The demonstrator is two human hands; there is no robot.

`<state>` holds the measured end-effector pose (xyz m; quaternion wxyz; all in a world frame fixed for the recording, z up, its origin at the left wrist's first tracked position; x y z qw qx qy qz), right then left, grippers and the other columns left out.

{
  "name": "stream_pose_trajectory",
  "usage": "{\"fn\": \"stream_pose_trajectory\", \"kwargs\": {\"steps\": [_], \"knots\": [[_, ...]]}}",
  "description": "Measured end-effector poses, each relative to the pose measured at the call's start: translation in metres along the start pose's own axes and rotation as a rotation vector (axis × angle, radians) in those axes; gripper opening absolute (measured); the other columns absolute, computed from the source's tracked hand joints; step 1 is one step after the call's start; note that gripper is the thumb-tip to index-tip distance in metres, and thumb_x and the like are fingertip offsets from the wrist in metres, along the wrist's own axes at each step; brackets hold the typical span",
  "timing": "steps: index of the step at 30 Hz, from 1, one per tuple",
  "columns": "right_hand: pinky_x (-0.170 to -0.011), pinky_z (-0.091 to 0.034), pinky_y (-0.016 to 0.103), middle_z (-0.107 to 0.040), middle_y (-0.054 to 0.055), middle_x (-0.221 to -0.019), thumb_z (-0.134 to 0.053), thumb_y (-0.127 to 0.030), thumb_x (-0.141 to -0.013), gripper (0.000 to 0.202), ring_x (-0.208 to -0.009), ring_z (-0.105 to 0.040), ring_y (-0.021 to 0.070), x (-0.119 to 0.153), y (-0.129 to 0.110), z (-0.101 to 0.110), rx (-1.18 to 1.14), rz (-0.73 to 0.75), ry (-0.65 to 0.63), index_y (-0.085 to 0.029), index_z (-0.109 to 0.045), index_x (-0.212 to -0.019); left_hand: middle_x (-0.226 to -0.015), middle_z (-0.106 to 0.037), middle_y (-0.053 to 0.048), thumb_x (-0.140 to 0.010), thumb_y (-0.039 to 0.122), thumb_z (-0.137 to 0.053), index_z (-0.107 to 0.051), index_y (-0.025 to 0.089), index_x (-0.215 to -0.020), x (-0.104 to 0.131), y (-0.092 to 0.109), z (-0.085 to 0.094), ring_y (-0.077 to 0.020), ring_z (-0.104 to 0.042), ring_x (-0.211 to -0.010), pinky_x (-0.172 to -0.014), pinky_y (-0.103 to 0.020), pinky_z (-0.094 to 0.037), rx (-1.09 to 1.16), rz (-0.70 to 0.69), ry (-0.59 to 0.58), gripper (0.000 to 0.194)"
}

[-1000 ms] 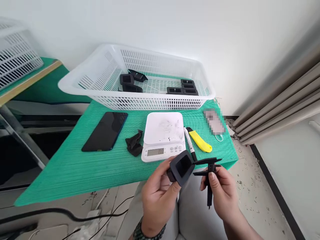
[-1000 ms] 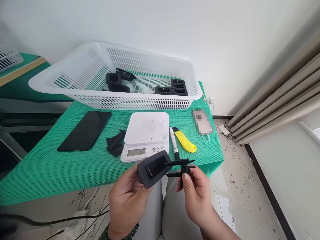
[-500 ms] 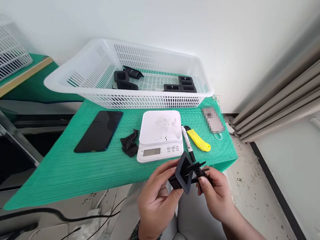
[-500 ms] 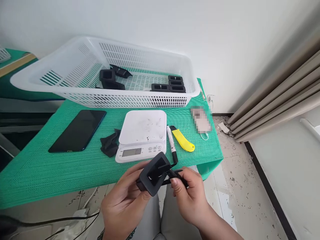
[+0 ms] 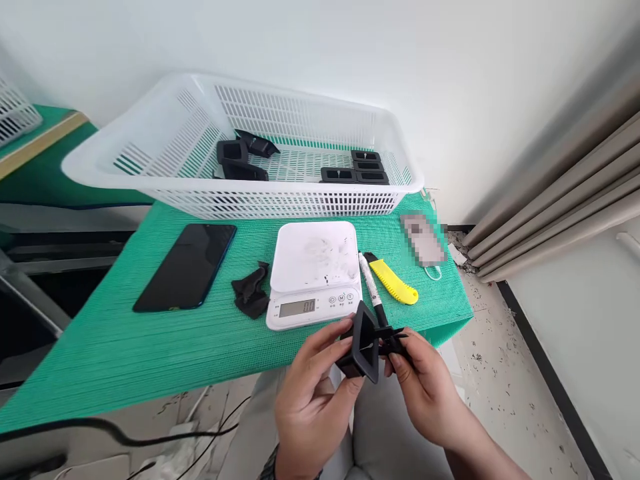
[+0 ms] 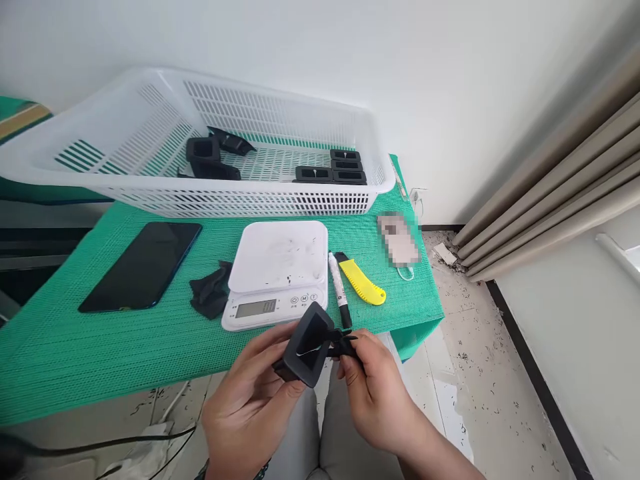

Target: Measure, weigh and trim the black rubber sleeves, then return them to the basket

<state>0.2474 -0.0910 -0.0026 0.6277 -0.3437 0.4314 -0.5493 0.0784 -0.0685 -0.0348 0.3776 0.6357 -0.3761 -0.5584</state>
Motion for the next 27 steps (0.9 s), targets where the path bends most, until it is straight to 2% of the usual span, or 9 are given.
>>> {"fn": "stream_pose_trajectory", "kwargs": {"steps": [5, 9, 13, 16, 20, 27], "knots": [[-0.068, -0.049, 0.029, -0.069, 0.004, -0.078, -0.052, -0.028, -0.103, 0.026, -0.074, -0.063, 0.0173, -0.001, 0.012, 0.002, -0.048, -0.068, 0.053, -0.021, -0.068, -0.084, -0.131, -0.072, -0.006, -0.084, 0.0, -0.073, -0.075, 0.034, -0.126, 0.0, 0.005, -0.002, -0.0255, -0.072, -0.121, -0.093, -0.032, -0.066, -0.005, -0.037, -0.061, 0.054], [-0.065, -0.05, 0.029, -0.073, 0.005, -0.076, -0.06, -0.039, -0.1, 0.029, -0.07, -0.065, 0.0179, 0.0, 0.022, 0.001, -0.18, -0.162, 0.056, -0.02, -0.071, -0.081, -0.13, -0.072, -0.006, -0.084, 0.0, -0.072, -0.075, 0.034, -0.125, -0.001, 0.009, 0.0, -0.0261, -0.072, -0.12, -0.093, -0.034, -0.067, 0.003, -0.051, -0.042, 0.054], [-0.053, -0.043, 0.026, -0.066, 0.001, -0.065, -0.059, -0.053, -0.099, 0.04, -0.054, -0.056, 0.0135, 0.005, 0.032, -0.003, -0.293, -0.301, 0.025, -0.019, -0.067, -0.079, -0.128, -0.072, -0.008, -0.084, 0.002, -0.074, -0.077, 0.033, -0.122, 0.001, 0.007, 0.0, -0.028, -0.073, -0.118, -0.091, -0.036, -0.068, 0.016, -0.028, -0.034, 0.05], [-0.048, -0.035, 0.024, -0.057, -0.002, -0.06, -0.059, -0.058, -0.097, 0.045, -0.048, -0.045, 0.0103, 0.005, 0.028, -0.002, -0.254, -0.263, 0.019, -0.02, -0.063, -0.075, -0.127, -0.072, -0.009, -0.085, 0.005, -0.074, -0.076, 0.033, -0.124, 0.002, 0.009, -0.001, -0.0291, -0.074, -0.116, -0.087, -0.036, -0.069, 0.024, -0.059, -0.036, 0.048], [-0.046, -0.032, 0.024, -0.048, -0.004, -0.055, -0.055, -0.057, -0.1, 0.047, -0.047, -0.04, 0.0102, 0.006, 0.022, -0.001, -0.166, -0.189, 0.003, -0.02, -0.062, -0.073, -0.127, -0.072, -0.009, -0.086, 0.004, -0.072, -0.075, 0.032, -0.125, 0.002, 0.013, -0.002, -0.0286, -0.074, -0.116, -0.087, -0.037, -0.069, -0.015, -0.108, -0.047, 0.048], [-0.05, -0.035, 0.024, -0.054, -0.001, -0.065, -0.049, -0.049, -0.104, 0.041, -0.054, -0.042, 0.0111, 0.009, 0.016, 0.002, -0.111, -0.148, -0.016, -0.02, -0.06, -0.078, -0.13, -0.071, -0.006, -0.085, 0.0, -0.071, -0.072, 0.033, -0.129, 0.004, 0.015, -0.005, -0.0265, -0.073, -0.118, -0.09, -0.036, -0.068, -0.051, -0.126, -0.077, 0.055]]}}
Point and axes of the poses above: each hand's wrist, its own x-axis away from the middle knuckle, its own z-axis out of the back of the hand, y = z × x, the point moved 6 cm from there along -x, towards the middle knuckle
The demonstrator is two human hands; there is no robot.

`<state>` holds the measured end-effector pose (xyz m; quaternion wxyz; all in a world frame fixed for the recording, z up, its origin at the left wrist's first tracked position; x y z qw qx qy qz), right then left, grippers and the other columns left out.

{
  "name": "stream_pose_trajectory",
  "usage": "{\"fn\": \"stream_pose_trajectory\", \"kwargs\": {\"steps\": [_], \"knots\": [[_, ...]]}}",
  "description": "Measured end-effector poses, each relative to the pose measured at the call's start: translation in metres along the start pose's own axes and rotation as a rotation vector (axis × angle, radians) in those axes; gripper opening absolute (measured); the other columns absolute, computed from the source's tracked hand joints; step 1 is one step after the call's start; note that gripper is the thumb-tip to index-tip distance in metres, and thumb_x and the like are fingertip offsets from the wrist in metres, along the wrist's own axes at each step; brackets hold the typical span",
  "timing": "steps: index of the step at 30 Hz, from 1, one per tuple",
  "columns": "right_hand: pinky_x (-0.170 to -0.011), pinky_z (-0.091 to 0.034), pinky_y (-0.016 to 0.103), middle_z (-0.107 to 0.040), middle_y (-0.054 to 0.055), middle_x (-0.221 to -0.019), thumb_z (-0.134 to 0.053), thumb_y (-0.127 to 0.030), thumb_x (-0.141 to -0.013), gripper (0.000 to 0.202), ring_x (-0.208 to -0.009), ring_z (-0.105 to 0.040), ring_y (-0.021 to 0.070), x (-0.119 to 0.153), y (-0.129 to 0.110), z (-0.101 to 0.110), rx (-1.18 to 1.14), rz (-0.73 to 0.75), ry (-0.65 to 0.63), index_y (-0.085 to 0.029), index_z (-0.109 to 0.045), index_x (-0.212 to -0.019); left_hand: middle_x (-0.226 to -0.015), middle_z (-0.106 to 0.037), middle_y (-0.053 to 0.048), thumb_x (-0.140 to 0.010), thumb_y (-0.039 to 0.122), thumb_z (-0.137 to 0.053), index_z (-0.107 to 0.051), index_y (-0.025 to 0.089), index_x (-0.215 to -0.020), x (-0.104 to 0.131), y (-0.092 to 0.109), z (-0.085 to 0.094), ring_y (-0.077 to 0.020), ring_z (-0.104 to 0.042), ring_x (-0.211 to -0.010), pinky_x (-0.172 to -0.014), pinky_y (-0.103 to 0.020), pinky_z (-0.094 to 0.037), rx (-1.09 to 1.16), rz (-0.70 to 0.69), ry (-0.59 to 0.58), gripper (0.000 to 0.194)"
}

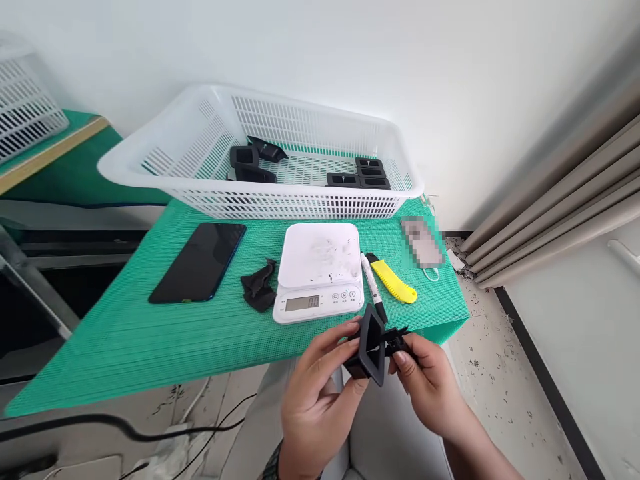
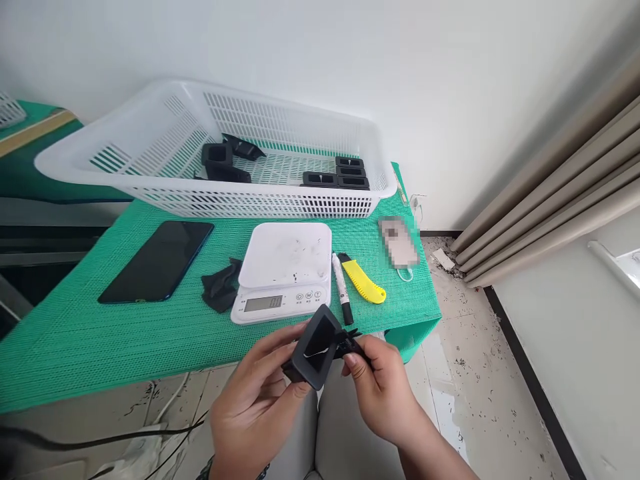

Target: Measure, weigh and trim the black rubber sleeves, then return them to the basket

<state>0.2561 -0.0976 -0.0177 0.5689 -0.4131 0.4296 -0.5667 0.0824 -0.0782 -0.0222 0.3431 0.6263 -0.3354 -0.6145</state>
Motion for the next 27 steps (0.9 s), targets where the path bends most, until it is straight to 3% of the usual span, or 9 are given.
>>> {"fn": "stream_pose_trajectory", "kwargs": {"steps": [7, 14, 23, 27], "knots": [[-0.052, -0.035, 0.024, -0.05, -0.002, -0.066, -0.047, -0.041, -0.105, 0.035, -0.055, -0.042, 0.0112, 0.008, -0.006, -0.001, 0.017, 0.036, -0.027, -0.02, -0.059, -0.081, -0.128, -0.072, -0.007, -0.088, 0.005, -0.071, -0.073, 0.031, -0.127, 0.006, 0.001, 0.001, -0.0265, -0.073, -0.116, -0.092, -0.038, -0.067, -0.045, -0.014, 0.034, 0.047], [-0.052, -0.034, 0.025, -0.044, -0.004, -0.061, -0.046, -0.045, -0.106, 0.037, -0.053, -0.04, 0.0115, 0.008, 0.003, 0.002, -0.028, 0.001, -0.04, -0.02, -0.059, -0.082, -0.129, -0.071, -0.007, -0.091, 0.009, -0.068, -0.07, 0.031, -0.13, 0.003, -0.002, -0.002, -0.025, -0.071, -0.12, -0.098, -0.037, -0.064, -0.07, 0.018, -0.048, 0.044], [-0.053, -0.034, 0.025, -0.048, -0.003, -0.063, -0.053, -0.048, -0.102, 0.038, -0.055, -0.042, 0.0114, -0.008, 0.018, -0.002, -0.031, -0.104, -0.039, -0.019, -0.063, -0.08, -0.132, -0.067, -0.011, -0.094, 0.019, -0.069, -0.066, 0.028, -0.135, -0.001, -0.025, -0.004, -0.0286, -0.07, -0.124, -0.097, -0.037, -0.065, 0.056, 0.129, -0.071, 0.042], [-0.051, -0.031, 0.024, -0.049, -0.003, -0.062, -0.058, -0.052, -0.098, 0.04, -0.052, -0.041, 0.0104, -0.021, 0.024, -0.008, -0.085, -0.134, -0.061, -0.019, -0.063, -0.077, -0.131, -0.066, -0.013, -0.095, 0.019, -0.067, -0.065, 0.026, -0.133, -0.003, -0.037, 0.001, -0.0288, -0.069, -0.126, -0.1, -0.04, -0.064, 0.027, 0.077, -0.047, 0.039]]}}
Point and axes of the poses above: each hand's wrist, its own x-axis away from the middle knuckle, its own z-axis out of the back of the hand, y = z × x, the point moved 6 cm from there along -x, towards the middle knuckle
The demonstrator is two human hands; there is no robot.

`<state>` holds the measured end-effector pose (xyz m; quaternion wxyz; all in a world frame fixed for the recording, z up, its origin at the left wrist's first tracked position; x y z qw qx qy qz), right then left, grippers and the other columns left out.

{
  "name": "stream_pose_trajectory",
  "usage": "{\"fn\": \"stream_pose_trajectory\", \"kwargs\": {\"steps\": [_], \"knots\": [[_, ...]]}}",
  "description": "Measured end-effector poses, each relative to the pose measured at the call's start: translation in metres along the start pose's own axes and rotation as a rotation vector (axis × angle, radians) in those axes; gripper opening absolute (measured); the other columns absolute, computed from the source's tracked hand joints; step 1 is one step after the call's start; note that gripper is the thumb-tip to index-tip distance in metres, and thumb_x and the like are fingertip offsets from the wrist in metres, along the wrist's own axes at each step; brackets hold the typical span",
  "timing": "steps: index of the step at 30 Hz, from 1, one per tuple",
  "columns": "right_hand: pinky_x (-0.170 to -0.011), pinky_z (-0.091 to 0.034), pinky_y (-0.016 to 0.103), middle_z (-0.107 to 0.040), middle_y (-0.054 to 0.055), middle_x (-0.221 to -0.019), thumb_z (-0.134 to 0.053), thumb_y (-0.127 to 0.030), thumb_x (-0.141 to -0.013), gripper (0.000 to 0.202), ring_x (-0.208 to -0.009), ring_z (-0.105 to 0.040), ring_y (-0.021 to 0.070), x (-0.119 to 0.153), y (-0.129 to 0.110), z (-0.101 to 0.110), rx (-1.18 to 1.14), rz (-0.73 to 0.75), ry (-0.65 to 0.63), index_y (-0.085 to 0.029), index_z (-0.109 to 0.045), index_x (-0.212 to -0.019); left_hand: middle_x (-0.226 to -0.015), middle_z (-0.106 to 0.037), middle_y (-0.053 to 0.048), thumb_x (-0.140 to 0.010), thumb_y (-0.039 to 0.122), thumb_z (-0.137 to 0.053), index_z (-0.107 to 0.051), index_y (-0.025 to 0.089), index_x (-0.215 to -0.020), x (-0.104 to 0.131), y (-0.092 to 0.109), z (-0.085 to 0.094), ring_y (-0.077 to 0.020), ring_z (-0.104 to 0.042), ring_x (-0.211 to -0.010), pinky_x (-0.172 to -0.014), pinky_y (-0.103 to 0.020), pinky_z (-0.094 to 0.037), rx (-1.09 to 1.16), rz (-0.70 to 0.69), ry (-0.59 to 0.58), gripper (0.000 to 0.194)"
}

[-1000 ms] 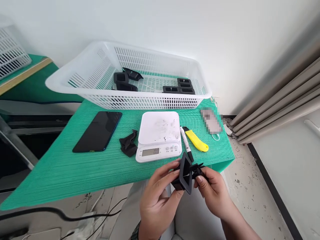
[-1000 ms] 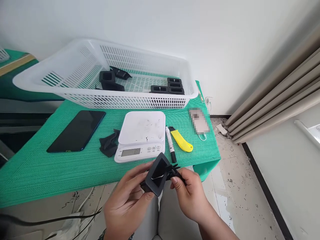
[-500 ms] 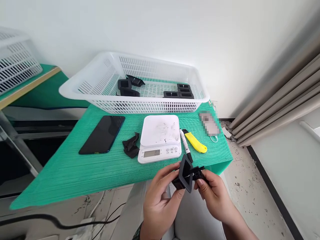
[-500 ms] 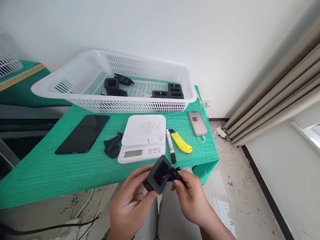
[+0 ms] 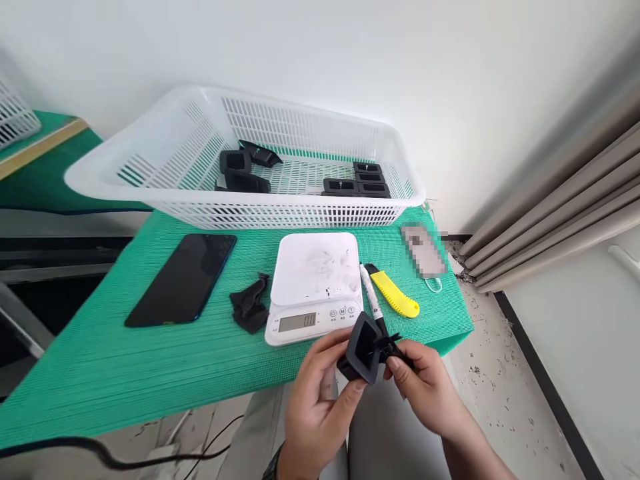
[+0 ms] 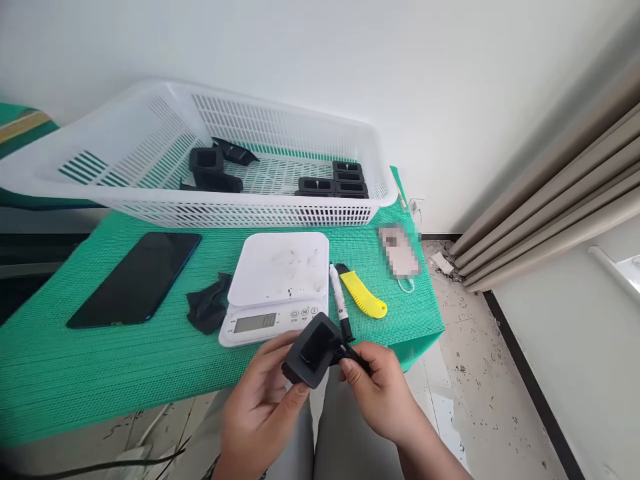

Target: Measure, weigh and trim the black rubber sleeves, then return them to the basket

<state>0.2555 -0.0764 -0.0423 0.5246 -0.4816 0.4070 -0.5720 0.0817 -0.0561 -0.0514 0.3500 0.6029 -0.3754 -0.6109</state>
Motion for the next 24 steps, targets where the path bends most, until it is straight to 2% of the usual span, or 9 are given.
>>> {"fn": "stream_pose_trajectory", "kwargs": {"steps": [4, 8, 12, 18, 24], "knots": [[-0.047, -0.027, 0.024, -0.042, -0.006, -0.053, -0.064, -0.061, -0.093, 0.048, -0.048, -0.035, 0.009, -0.014, 0.01, -0.006, -0.107, -0.028, -0.014, -0.02, -0.06, -0.07, -0.13, -0.066, -0.014, -0.093, 0.017, -0.069, -0.065, 0.024, -0.132, 0.003, -0.007, 0.006, -0.0321, -0.068, -0.126, -0.098, -0.046, -0.065, -0.107, -0.1, 0.017, 0.04], [-0.044, -0.024, 0.024, -0.041, -0.006, -0.049, -0.061, -0.066, -0.093, 0.053, -0.045, -0.033, 0.0086, -0.021, 0.02, -0.012, -0.157, -0.062, -0.026, -0.02, -0.06, -0.068, -0.129, -0.067, -0.013, -0.091, 0.017, -0.071, -0.066, 0.024, -0.129, 0.004, -0.007, 0.008, -0.0338, -0.068, -0.125, -0.099, -0.051, -0.064, -0.217, -0.168, 0.035, 0.038], [-0.044, -0.024, 0.023, -0.039, -0.006, -0.051, -0.06, -0.065, -0.095, 0.052, -0.046, -0.032, 0.0084, -0.021, 0.026, -0.013, -0.171, -0.064, -0.024, -0.019, -0.06, -0.07, -0.128, -0.069, -0.012, -0.091, 0.018, -0.071, -0.066, 0.023, -0.127, -0.002, -0.005, 0.005, -0.0313, -0.069, -0.123, -0.1, -0.047, -0.064, -0.318, -0.174, 0.023, 0.036], [-0.044, -0.024, 0.023, -0.039, -0.006, -0.052, -0.059, -0.061, -0.097, 0.049, -0.046, -0.031, 0.0085, -0.019, 0.029, -0.014, -0.166, -0.041, -0.021, -0.019, -0.062, -0.072, -0.126, -0.069, -0.011, -0.092, 0.019, -0.069, -0.065, 0.024, -0.126, -0.004, -0.005, 0.006, -0.0293, -0.069, -0.124, -0.1, -0.042, -0.063, -0.315, -0.183, 0.008, 0.035], [-0.044, -0.026, 0.023, -0.045, -0.003, -0.054, -0.061, -0.068, -0.093, 0.054, -0.047, -0.036, 0.0088, -0.022, 0.029, -0.014, -0.171, -0.057, 0.005, -0.019, -0.06, -0.068, -0.129, -0.068, -0.012, -0.092, 0.017, -0.068, -0.065, 0.023, -0.126, -0.003, -0.007, 0.006, -0.0288, -0.069, -0.124, -0.101, -0.041, -0.063, -0.333, -0.153, 0.002, 0.035]]}}
Point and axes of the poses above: each hand's wrist, its own x-axis away from the middle knuckle, its own z-axis out of the back of the hand, y = z × x, the point moved 6 cm from there along -x, towards the middle knuckle
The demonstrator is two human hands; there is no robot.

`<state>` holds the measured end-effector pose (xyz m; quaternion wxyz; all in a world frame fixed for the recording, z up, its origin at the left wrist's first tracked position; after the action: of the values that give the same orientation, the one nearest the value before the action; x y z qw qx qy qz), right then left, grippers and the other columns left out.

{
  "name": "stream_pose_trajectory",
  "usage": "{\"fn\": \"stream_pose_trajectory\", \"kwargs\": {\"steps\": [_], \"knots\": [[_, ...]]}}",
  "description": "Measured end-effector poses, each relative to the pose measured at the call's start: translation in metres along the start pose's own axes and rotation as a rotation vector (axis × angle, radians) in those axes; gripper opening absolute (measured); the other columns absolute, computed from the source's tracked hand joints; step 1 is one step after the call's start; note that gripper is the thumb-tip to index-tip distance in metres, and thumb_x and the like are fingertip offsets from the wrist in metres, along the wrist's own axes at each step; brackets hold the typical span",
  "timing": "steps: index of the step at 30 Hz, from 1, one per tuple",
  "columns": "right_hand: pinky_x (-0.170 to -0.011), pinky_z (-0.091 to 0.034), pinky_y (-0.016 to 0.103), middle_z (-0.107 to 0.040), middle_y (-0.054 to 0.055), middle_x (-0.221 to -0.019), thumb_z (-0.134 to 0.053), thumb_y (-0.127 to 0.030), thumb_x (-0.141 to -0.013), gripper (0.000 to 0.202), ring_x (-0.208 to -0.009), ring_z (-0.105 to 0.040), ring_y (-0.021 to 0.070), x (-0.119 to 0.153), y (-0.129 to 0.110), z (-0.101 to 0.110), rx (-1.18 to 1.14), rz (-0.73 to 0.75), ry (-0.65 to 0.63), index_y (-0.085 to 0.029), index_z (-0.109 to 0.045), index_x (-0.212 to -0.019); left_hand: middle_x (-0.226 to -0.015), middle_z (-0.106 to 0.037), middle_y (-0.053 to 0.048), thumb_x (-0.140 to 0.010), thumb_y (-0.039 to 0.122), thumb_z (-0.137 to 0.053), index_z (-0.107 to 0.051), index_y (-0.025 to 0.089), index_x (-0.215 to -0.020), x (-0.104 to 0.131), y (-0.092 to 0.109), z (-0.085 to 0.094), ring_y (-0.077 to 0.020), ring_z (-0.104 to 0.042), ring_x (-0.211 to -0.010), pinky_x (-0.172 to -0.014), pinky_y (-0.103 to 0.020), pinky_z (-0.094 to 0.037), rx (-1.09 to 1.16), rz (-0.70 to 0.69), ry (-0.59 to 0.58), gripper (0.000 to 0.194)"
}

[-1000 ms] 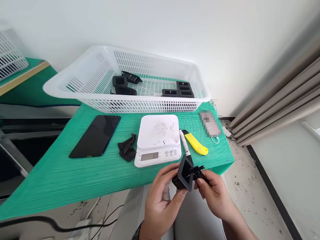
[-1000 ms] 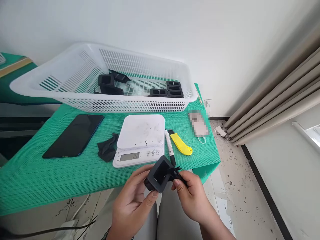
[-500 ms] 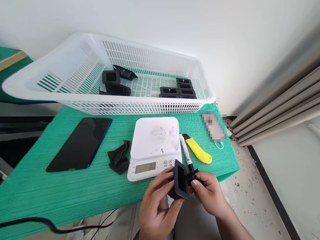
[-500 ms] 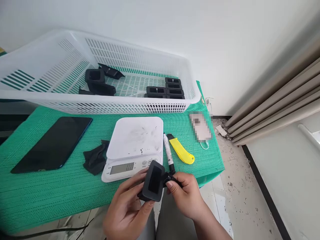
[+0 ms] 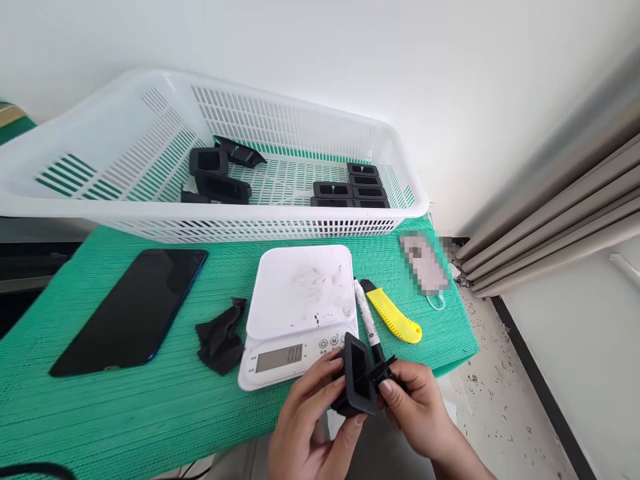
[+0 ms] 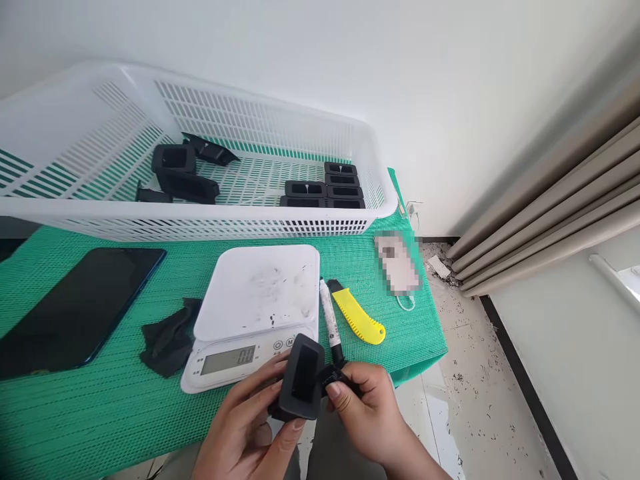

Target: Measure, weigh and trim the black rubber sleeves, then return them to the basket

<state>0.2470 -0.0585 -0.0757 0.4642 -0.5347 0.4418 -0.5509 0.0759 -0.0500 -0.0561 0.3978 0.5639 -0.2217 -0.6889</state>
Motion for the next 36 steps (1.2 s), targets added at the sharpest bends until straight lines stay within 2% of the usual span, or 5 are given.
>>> {"fn": "stream_pose_trajectory", "kwargs": {"steps": [9, 14, 20, 28, 36], "knots": [[-0.046, -0.028, 0.023, -0.049, -0.002, -0.051, -0.069, -0.076, -0.082, 0.062, -0.049, -0.04, 0.0098, -0.003, -0.005, -0.002, -0.034, -0.02, 0.035, -0.02, -0.054, -0.06, -0.126, -0.069, -0.01, -0.086, 0.009, -0.07, -0.068, 0.027, -0.126, 0.006, -0.002, 0.005, -0.0316, -0.068, -0.125, -0.099, -0.045, -0.064, 0.143, 0.025, 0.077, 0.043], [-0.045, -0.028, 0.023, -0.049, -0.002, -0.051, -0.065, -0.079, -0.082, 0.064, -0.048, -0.039, 0.0098, -0.002, -0.011, 0.0, -0.035, -0.002, 0.045, -0.02, -0.053, -0.06, -0.122, -0.071, -0.011, -0.091, 0.021, -0.071, -0.072, 0.026, -0.122, 0.009, -0.009, 0.008, -0.0327, -0.072, -0.117, -0.092, -0.045, -0.067, 0.273, 0.128, 0.124, 0.032], [-0.05, -0.031, 0.024, -0.049, -0.002, -0.056, -0.065, -0.067, -0.09, 0.056, -0.052, -0.041, 0.0102, 0.006, -0.022, 0.005, 0.105, 0.106, 0.04, -0.019, -0.056, -0.062, -0.115, -0.074, -0.011, -0.096, 0.042, -0.068, -0.073, 0.025, -0.123, 0.008, -0.008, 0.011, -0.0292, -0.075, -0.107, -0.085, -0.036, -0.068, 0.364, 0.23, 0.147, 0.032], [-0.054, -0.034, 0.025, -0.051, -0.001, -0.059, -0.063, -0.055, -0.095, 0.048, -0.057, -0.045, 0.0127, 0.015, -0.03, 0.008, 0.239, 0.216, 0.09, -0.019, -0.058, -0.064, -0.114, -0.076, -0.009, -0.096, 0.042, -0.067, -0.073, 0.026, -0.122, 0.016, 0.0, 0.022, -0.0286, -0.075, -0.104, -0.083, -0.036, -0.067, 0.295, 0.174, 0.251, 0.032], [-0.057, -0.037, 0.026, -0.057, 0.001, -0.064, -0.057, -0.046, -0.101, 0.041, -0.061, -0.052, 0.0152, 0.026, -0.034, 0.001, 0.411, 0.265, 0.063, -0.021, -0.057, -0.069, -0.099, -0.081, -0.01, -0.087, 0.056, -0.075, -0.076, 0.021, -0.105, 0.021, -0.03, 0.021, -0.0287, -0.079, -0.087, -0.069, -0.034, -0.068, 0.407, 0.554, 0.232, 0.039]]}}
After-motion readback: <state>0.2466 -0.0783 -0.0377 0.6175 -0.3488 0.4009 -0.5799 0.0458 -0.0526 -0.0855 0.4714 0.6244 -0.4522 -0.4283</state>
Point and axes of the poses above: each hand's wrist, its own x-axis away from the middle knuckle, its own z-axis out of the back of the hand, y = z × x, the point moved 6 cm from there along -x, towards the middle knuckle
